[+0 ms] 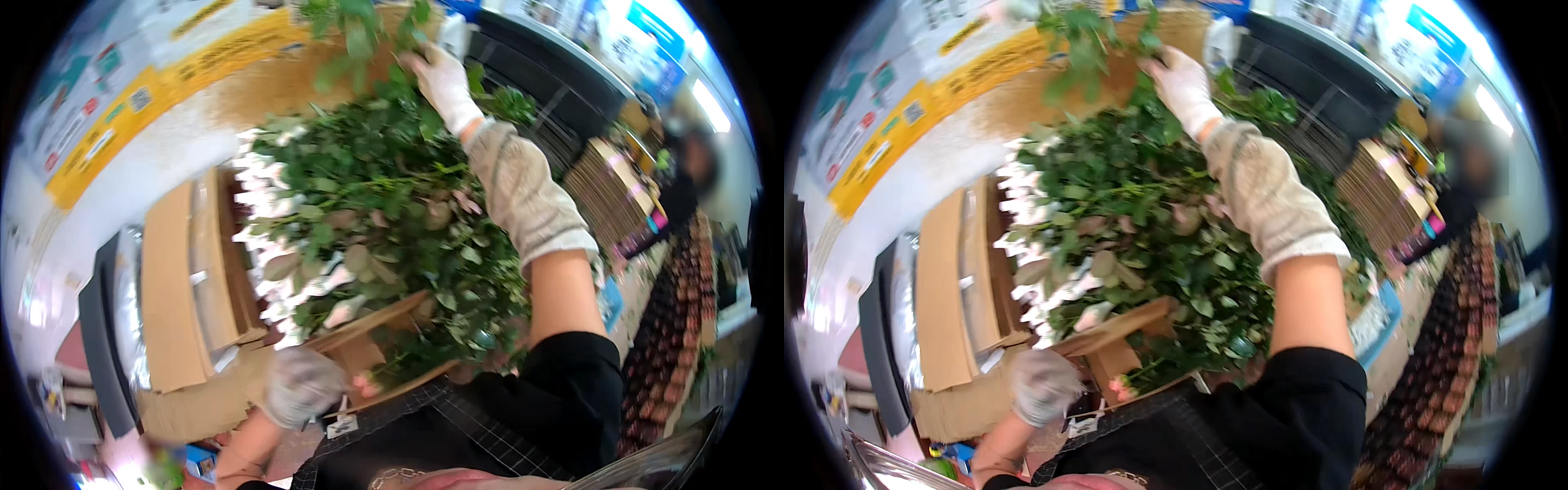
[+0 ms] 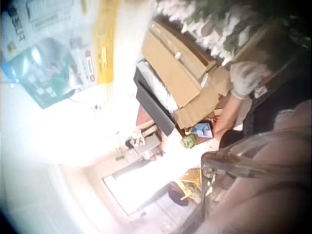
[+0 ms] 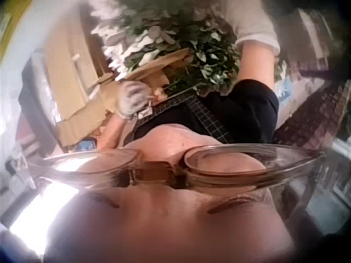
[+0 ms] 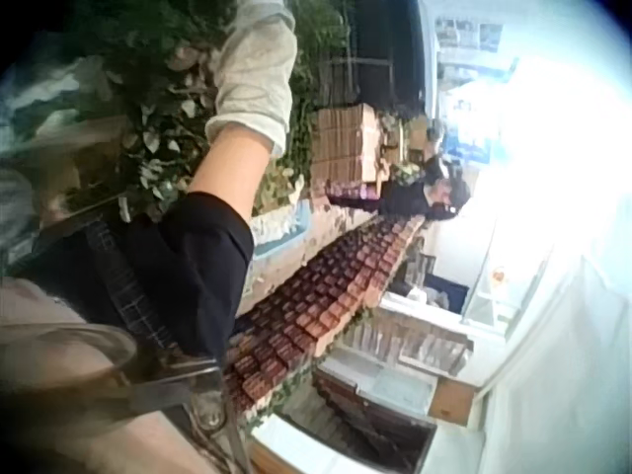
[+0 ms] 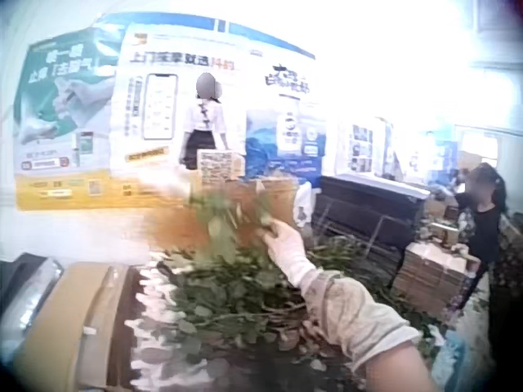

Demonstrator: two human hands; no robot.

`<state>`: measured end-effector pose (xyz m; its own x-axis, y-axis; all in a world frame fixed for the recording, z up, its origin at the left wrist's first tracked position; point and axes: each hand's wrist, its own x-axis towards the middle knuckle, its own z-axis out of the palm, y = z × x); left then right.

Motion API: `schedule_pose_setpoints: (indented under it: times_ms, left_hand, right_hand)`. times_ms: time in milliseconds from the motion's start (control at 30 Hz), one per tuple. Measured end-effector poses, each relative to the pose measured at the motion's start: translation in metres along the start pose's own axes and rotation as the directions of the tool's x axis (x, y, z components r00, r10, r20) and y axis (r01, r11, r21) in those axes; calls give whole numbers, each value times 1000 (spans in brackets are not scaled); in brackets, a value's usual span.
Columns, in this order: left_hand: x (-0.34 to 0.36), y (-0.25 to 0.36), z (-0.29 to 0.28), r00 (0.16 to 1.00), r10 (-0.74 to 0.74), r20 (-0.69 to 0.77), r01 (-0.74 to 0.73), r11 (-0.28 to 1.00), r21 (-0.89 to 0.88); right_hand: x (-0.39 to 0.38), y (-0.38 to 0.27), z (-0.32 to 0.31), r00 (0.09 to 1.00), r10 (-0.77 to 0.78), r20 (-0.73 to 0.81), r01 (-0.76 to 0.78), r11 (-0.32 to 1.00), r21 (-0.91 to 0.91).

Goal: The person places roses one by one into a cardboard sleeve, arranging them into a bunch and then folding the cardboard around the stems to secure the arrangement.

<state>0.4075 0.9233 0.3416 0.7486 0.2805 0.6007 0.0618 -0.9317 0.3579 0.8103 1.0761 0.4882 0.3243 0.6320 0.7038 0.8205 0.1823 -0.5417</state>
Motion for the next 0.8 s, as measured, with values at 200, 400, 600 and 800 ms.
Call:
schedule_pose_setpoints:
  times_ms: [200, 400, 600, 800]
  left_hand:
    - [195, -92, -1, 955, 27, -295, 99, 910, 402]
    - [284, -173, -13, 981, 39, -191, 159, 403, 901]
    - [302, -169, -9, 1000, 6, 0, -3, 551, 835]
    - [265, -177, -5, 945, -187, -268, 243, 950, 194]
  right_hand:
    - [53, 81, -25, 988, 93, -124, 29, 673, 739]
    - [1, -2, -49, 974, 213, -77, -46, 520, 853]
    - [-5, 7, -104, 960, 136, -244, 162, 440, 883]
    - [4, 19, -176, 941, 5, -337, 229, 723, 651]
